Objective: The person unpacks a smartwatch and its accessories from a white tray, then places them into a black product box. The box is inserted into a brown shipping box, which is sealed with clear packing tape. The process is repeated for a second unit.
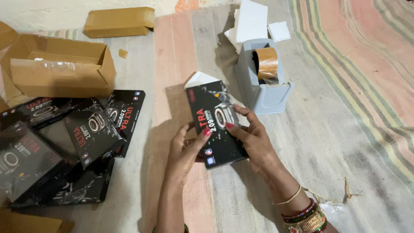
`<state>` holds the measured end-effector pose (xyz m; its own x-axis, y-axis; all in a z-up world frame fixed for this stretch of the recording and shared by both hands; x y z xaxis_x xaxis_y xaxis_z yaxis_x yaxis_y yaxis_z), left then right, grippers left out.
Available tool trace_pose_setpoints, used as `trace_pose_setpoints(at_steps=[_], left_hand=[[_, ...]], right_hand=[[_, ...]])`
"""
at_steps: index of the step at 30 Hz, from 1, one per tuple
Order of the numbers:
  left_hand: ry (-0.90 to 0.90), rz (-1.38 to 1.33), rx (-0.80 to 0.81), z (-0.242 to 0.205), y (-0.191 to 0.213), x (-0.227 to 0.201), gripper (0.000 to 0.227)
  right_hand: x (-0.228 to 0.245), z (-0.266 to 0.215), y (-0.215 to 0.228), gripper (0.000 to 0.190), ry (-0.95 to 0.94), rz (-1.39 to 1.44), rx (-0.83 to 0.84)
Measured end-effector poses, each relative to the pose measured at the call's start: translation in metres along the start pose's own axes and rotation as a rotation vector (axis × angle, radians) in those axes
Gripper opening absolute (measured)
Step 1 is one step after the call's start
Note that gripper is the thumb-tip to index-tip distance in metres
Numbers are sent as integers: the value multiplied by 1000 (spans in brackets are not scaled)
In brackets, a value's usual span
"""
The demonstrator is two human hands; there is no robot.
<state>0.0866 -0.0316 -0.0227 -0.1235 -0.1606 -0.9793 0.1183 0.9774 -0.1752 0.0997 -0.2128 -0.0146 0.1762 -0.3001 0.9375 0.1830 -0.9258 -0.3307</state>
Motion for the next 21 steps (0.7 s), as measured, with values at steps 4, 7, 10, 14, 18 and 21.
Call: trace_pose_setpoints(at_steps=[4,7,10,14,18,21], left_hand=[[4,36,10,1,1,0,74],[11,36,15,0,1,4,69],[-1,-12,1,2,3,8,59],[-169,-208,-72,4,18,5,50],[-263,58,-185,5,34,-3,46],[-79,433,-443,-8,61,0,55]], right_hand=[[7,-4,-6,55,-32,-82,47],[10,-5,-9,53,-38,-55,50],[13,-7,-14,54,-47,-80,102],[3,-11,-28,54,-134,-150,244],[-2,-10,-29,55,-62,-81,265],[-6,-4,-16,56,-26,-20,168]])
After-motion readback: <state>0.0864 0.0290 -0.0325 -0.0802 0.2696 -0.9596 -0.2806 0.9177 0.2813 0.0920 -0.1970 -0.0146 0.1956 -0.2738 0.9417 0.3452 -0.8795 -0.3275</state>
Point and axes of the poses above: each hand's wrist, its own z-axis towards the middle knuckle, its own y-axis out of the back of the hand, x = y × z, the point moved 8 cm from there along z, towards the middle knuckle, and after that the axes turned 11 degrees about x, right-handed, at the moved point
